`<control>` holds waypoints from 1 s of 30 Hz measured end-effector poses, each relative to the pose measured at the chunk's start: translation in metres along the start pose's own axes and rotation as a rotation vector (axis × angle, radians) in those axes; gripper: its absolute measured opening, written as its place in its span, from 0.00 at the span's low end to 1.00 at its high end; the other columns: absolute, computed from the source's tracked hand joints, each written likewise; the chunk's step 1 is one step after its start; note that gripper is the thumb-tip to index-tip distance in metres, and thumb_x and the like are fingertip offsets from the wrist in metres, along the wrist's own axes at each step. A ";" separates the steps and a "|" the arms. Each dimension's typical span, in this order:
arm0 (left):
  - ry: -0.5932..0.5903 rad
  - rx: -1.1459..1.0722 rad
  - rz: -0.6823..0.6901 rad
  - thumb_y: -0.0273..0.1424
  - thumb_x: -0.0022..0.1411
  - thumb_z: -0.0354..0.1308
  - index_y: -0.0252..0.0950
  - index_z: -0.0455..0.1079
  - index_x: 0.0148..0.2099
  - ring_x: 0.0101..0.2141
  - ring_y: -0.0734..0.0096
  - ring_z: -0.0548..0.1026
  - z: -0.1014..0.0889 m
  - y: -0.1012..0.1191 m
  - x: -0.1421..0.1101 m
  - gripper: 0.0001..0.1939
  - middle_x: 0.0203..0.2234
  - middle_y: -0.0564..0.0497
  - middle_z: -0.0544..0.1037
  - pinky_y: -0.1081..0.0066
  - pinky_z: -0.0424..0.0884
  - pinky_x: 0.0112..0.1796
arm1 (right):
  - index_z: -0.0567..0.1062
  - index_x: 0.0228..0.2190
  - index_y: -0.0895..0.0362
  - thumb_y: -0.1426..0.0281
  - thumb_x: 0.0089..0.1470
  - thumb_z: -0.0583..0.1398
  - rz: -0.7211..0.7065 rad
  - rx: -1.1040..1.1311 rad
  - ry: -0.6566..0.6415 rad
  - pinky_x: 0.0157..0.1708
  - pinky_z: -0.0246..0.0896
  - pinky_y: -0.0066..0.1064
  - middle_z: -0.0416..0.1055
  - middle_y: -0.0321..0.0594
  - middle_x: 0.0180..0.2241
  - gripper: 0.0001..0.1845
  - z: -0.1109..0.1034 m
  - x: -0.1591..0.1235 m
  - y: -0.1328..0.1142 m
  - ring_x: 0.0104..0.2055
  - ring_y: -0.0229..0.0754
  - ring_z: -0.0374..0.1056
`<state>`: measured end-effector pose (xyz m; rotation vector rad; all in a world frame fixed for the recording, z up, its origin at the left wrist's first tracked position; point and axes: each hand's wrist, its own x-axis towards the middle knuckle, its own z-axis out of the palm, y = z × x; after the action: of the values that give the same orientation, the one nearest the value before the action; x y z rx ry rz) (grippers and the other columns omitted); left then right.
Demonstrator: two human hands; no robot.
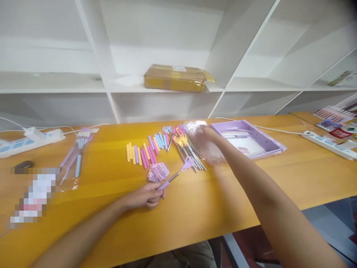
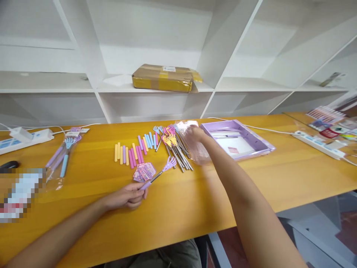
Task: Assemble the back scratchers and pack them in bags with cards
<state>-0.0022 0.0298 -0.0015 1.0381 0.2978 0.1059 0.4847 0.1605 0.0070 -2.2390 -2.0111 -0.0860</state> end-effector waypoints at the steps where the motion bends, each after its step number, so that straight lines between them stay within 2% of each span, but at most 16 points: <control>1: 0.003 0.014 0.002 0.50 0.72 0.63 0.35 0.66 0.44 0.17 0.82 0.44 0.000 0.000 0.000 0.22 0.19 0.67 0.50 0.73 0.42 0.21 | 0.75 0.61 0.55 0.58 0.70 0.64 0.013 0.002 0.020 0.61 0.71 0.54 0.71 0.49 0.64 0.24 -0.008 0.006 0.000 0.62 0.53 0.72; 4: 0.000 0.019 -0.011 0.51 0.72 0.63 0.36 0.66 0.44 0.17 0.81 0.44 0.000 0.001 0.001 0.23 0.18 0.67 0.50 0.73 0.43 0.21 | 0.72 0.64 0.59 0.58 0.74 0.58 0.100 0.006 0.078 0.66 0.65 0.52 0.68 0.57 0.66 0.25 -0.018 0.021 -0.004 0.66 0.56 0.68; 7: 0.012 -0.004 -0.026 0.52 0.72 0.63 0.36 0.66 0.44 0.17 0.81 0.44 0.000 0.003 -0.001 0.23 0.19 0.66 0.50 0.73 0.43 0.21 | 0.62 0.72 0.64 0.55 0.75 0.48 0.174 0.020 0.075 0.70 0.57 0.57 0.60 0.65 0.72 0.35 -0.001 0.025 -0.013 0.73 0.63 0.59; 10: 0.045 -0.011 -0.061 0.50 0.75 0.61 0.36 0.66 0.45 0.18 0.81 0.46 0.000 0.003 -0.008 0.21 0.20 0.65 0.51 0.72 0.43 0.22 | 0.58 0.75 0.54 0.51 0.74 0.42 0.210 0.028 0.021 0.69 0.56 0.68 0.54 0.56 0.76 0.38 0.031 0.022 -0.015 0.76 0.66 0.52; 13: 0.047 -0.019 -0.096 0.47 0.77 0.58 0.35 0.67 0.47 0.20 0.80 0.48 -0.001 0.004 -0.014 0.18 0.21 0.64 0.52 0.71 0.44 0.24 | 0.55 0.76 0.48 0.52 0.74 0.38 0.228 0.027 -0.008 0.70 0.49 0.73 0.47 0.48 0.79 0.37 0.057 0.020 -0.005 0.79 0.66 0.43; 16: 0.024 -0.053 -0.127 0.46 0.77 0.59 0.35 0.67 0.48 0.20 0.80 0.48 -0.004 0.008 -0.012 0.18 0.22 0.63 0.55 0.71 0.43 0.24 | 0.54 0.77 0.48 0.52 0.74 0.38 0.214 0.056 0.027 0.71 0.44 0.75 0.45 0.47 0.80 0.38 0.067 0.023 0.005 0.80 0.66 0.39; 19: -0.005 -0.138 -0.157 0.48 0.76 0.60 0.36 0.66 0.46 0.19 0.79 0.47 -0.009 0.010 -0.006 0.19 0.20 0.64 0.53 0.71 0.43 0.23 | 0.59 0.75 0.50 0.51 0.73 0.42 0.218 0.126 0.060 0.71 0.42 0.76 0.49 0.48 0.79 0.37 0.065 0.020 0.004 0.80 0.66 0.42; 22: 0.011 -0.174 -0.142 0.50 0.75 0.60 0.37 0.65 0.44 0.18 0.80 0.46 -0.011 0.008 -0.003 0.21 0.18 0.66 0.50 0.72 0.43 0.23 | 0.67 0.70 0.53 0.55 0.70 0.47 0.243 0.223 0.160 0.72 0.39 0.75 0.58 0.51 0.75 0.34 0.049 0.011 -0.005 0.79 0.64 0.47; 26: 0.006 -0.113 -0.070 0.51 0.77 0.56 0.36 0.65 0.43 0.18 0.79 0.47 -0.011 0.002 -0.003 0.22 0.18 0.65 0.50 0.73 0.44 0.23 | 0.76 0.59 0.56 0.64 0.68 0.46 0.192 0.326 0.422 0.73 0.51 0.59 0.72 0.53 0.66 0.27 -0.004 0.005 -0.020 0.75 0.56 0.57; 28: 0.018 -0.113 -0.034 0.53 0.76 0.56 0.37 0.65 0.43 0.18 0.79 0.48 -0.011 0.001 -0.003 0.23 0.19 0.65 0.51 0.74 0.48 0.24 | 0.79 0.51 0.55 0.63 0.68 0.47 0.173 0.418 0.564 0.68 0.60 0.53 0.77 0.53 0.58 0.24 -0.037 0.000 -0.037 0.68 0.55 0.66; 30: 0.036 -0.144 -0.011 0.53 0.75 0.58 0.37 0.65 0.43 0.19 0.79 0.50 -0.010 0.000 -0.002 0.23 0.19 0.65 0.53 0.75 0.50 0.24 | 0.78 0.43 0.53 0.59 0.68 0.49 0.158 0.628 0.649 0.56 0.70 0.46 0.79 0.50 0.48 0.20 -0.064 -0.015 -0.065 0.53 0.52 0.75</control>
<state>-0.0075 0.0378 -0.0058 0.8928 0.3242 0.1341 0.4213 0.1438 0.0721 -1.6664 -1.2831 -0.1236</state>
